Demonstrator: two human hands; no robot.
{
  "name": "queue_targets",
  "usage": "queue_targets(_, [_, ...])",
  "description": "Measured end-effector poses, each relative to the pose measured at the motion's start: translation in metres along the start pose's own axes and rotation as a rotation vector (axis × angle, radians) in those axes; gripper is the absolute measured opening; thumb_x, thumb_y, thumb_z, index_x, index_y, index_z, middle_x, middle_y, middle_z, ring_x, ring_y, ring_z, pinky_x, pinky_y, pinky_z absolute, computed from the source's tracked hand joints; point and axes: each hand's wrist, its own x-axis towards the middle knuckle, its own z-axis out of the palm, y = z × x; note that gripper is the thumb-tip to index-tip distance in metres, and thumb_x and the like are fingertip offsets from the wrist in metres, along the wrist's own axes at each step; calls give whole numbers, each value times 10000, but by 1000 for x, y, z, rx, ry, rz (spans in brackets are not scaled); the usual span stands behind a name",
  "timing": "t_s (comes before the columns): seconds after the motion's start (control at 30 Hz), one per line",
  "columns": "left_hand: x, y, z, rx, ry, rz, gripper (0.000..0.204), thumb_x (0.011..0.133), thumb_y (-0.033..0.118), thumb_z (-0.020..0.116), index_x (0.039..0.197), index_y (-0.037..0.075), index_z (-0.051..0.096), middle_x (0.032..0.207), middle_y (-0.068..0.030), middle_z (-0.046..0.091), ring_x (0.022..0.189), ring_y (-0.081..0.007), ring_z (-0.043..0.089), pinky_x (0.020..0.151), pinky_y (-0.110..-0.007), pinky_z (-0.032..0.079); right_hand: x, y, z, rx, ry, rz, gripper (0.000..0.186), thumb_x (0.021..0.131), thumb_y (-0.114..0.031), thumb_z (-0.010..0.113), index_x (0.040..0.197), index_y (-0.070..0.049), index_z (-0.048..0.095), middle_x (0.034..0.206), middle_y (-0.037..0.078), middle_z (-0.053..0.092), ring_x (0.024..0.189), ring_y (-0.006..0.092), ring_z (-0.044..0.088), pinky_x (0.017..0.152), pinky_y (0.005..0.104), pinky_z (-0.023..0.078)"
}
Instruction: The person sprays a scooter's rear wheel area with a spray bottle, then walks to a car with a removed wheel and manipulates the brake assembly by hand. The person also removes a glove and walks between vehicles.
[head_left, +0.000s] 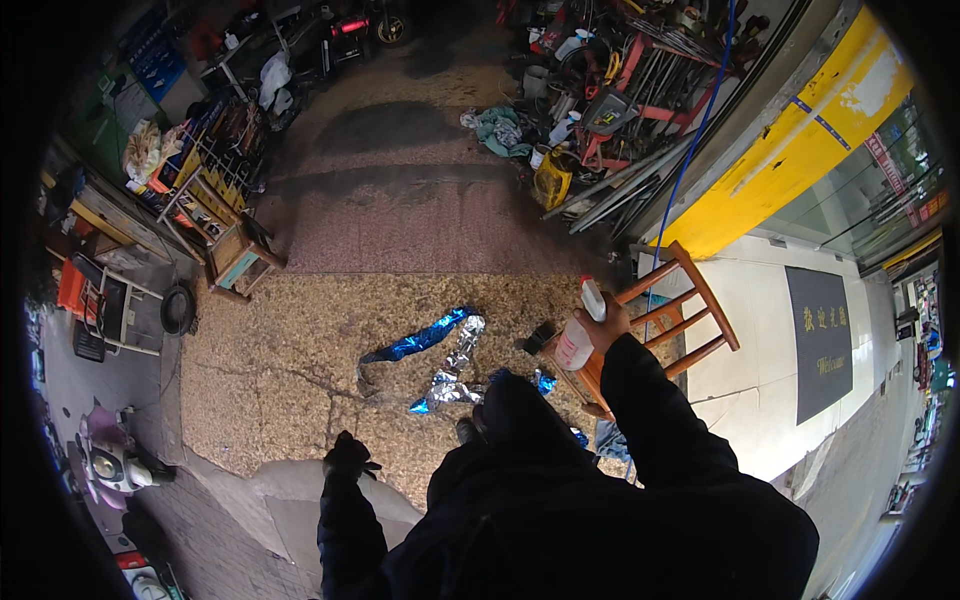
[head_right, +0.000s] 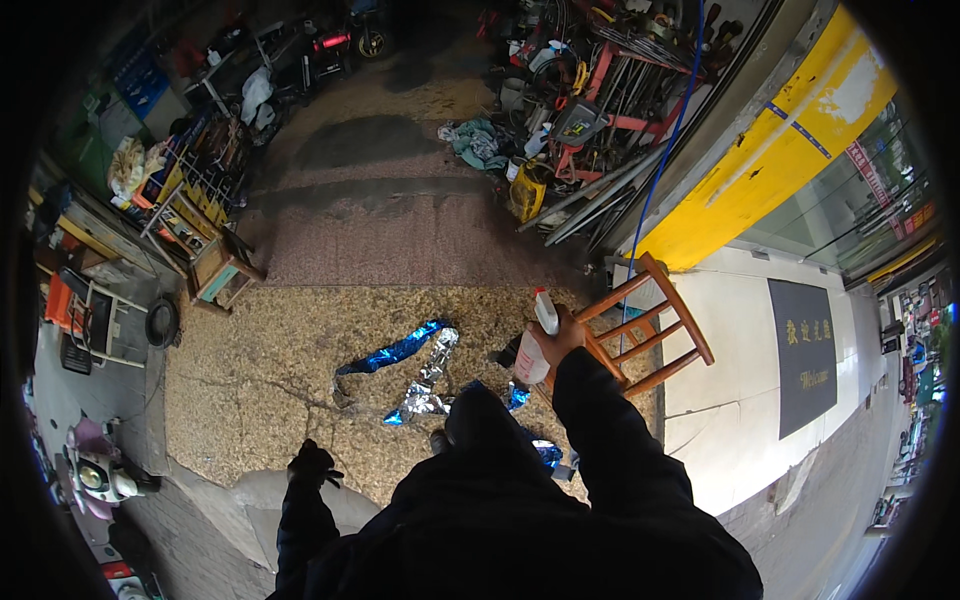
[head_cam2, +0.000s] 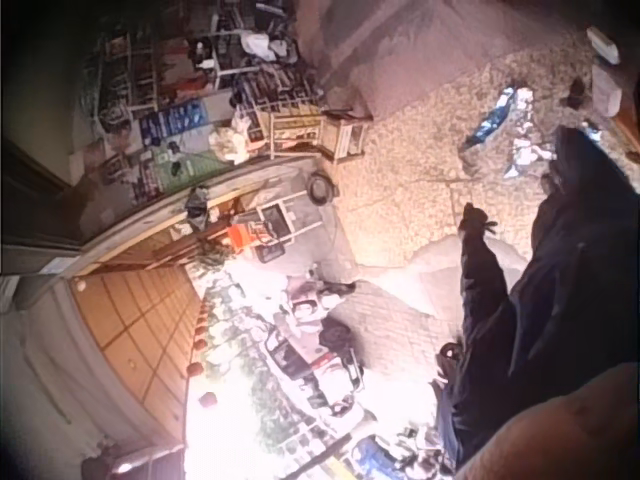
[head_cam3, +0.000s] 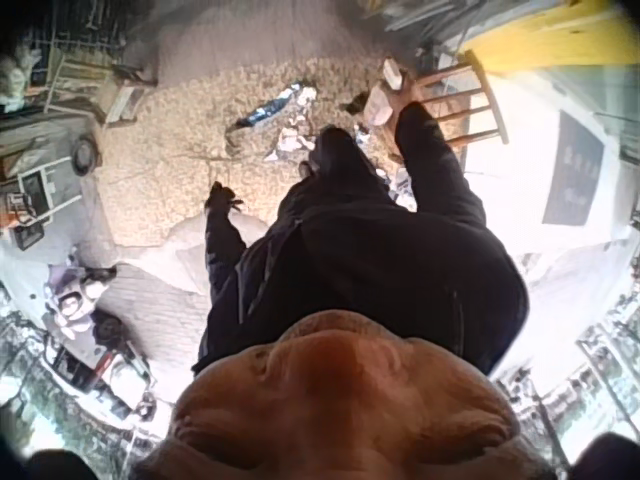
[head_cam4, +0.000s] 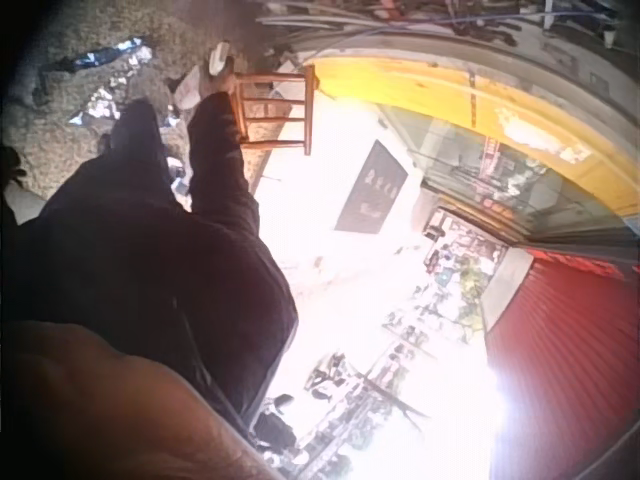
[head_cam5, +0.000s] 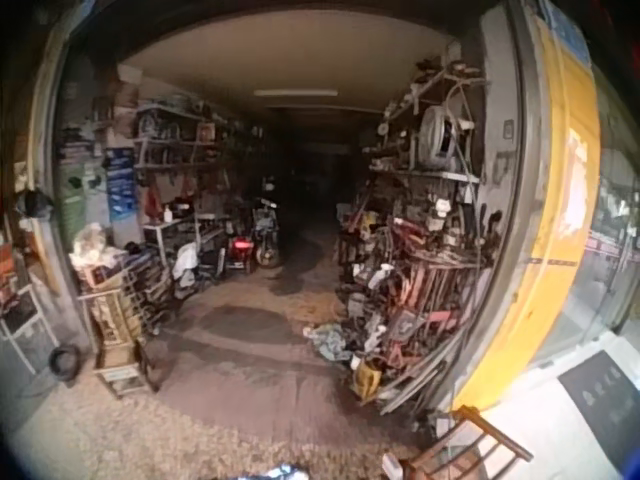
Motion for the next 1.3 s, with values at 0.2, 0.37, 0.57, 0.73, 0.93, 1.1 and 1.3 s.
queue_targets(0.2, [140, 147, -9, 658, -124, 401, 284, 818, 393, 554, 820, 109, 543, 748, -70, 558, 694, -273, 561, 568, -481, 516, 196, -30, 35, 67, 119, 46, 543, 778, -303, 736, 1216, -51, 536, 1051, 190, 660, 939, 350, 652, 758, 427, 511])
queue_targets(0.37, [195, 224, 84, 41, 505, -549, 415, 991, 419, 358, 1249, 136, 520, 957, -271, 609, 682, -444, 626, 480, -605, 528, 397, -43, 59, 130, 236, 44, 567, 773, -312, 739, 1221, -42, 522, 1053, 198, 657, 956, 357, 643, 771, 428, 514])
queue_targets(0.57, [313, 395, 183, -75, 112, -343, 377, 942, 331, 463, 1200, 139, 266, 817, -184, 539, 570, -339, 581, 458, -511, 533, 596, -64, 34, 66, 328, 111, 608, 770, -368, 731, 1228, -35, 509, 1032, 198, 657, 941, 367, 638, 774, 446, 510])
queue_targets(0.73, [454, 538, 257, 71, -130, -164, 122, 920, 142, 456, 862, 125, 351, 663, -55, 424, 489, -239, 490, 461, -490, 543, 692, -54, 38, 71, 396, 330, 535, 756, -355, 734, 1170, -83, 532, 1049, 167, 658, 972, 357, 630, 811, 440, 500])
queue_targets(0.93, [650, 631, 304, 617, -186, -339, 273, 967, 322, 440, 768, 134, 440, 582, -19, 451, 409, -152, 401, 360, -328, 341, 792, 24, 94, 11, 447, 606, 600, 772, -387, 711, 1214, -31, 517, 1097, 199, 633, 1017, 372, 609, 848, 421, 493])
queue_targets(1.1, [786, 714, 353, 675, -389, -385, 302, 968, 347, 435, 756, 132, 440, 577, -16, 442, 408, -142, 390, 365, -317, 328, 865, 114, 129, 150, 564, 962, 649, 759, -423, 698, 1250, -41, 511, 1104, 201, 639, 1025, 357, 615, 874, 414, 487])
queue_targets(1.3, [873, 772, 383, 733, -489, -476, 337, 970, 378, 428, 742, 131, 439, 571, -12, 431, 407, -130, 376, 370, -303, 312, 920, 205, 152, 28, 830, 1210, 669, 740, -435, 702, 1212, -2, 509, 1091, 242, 632, 978, 384, 626, 838, 436, 501])
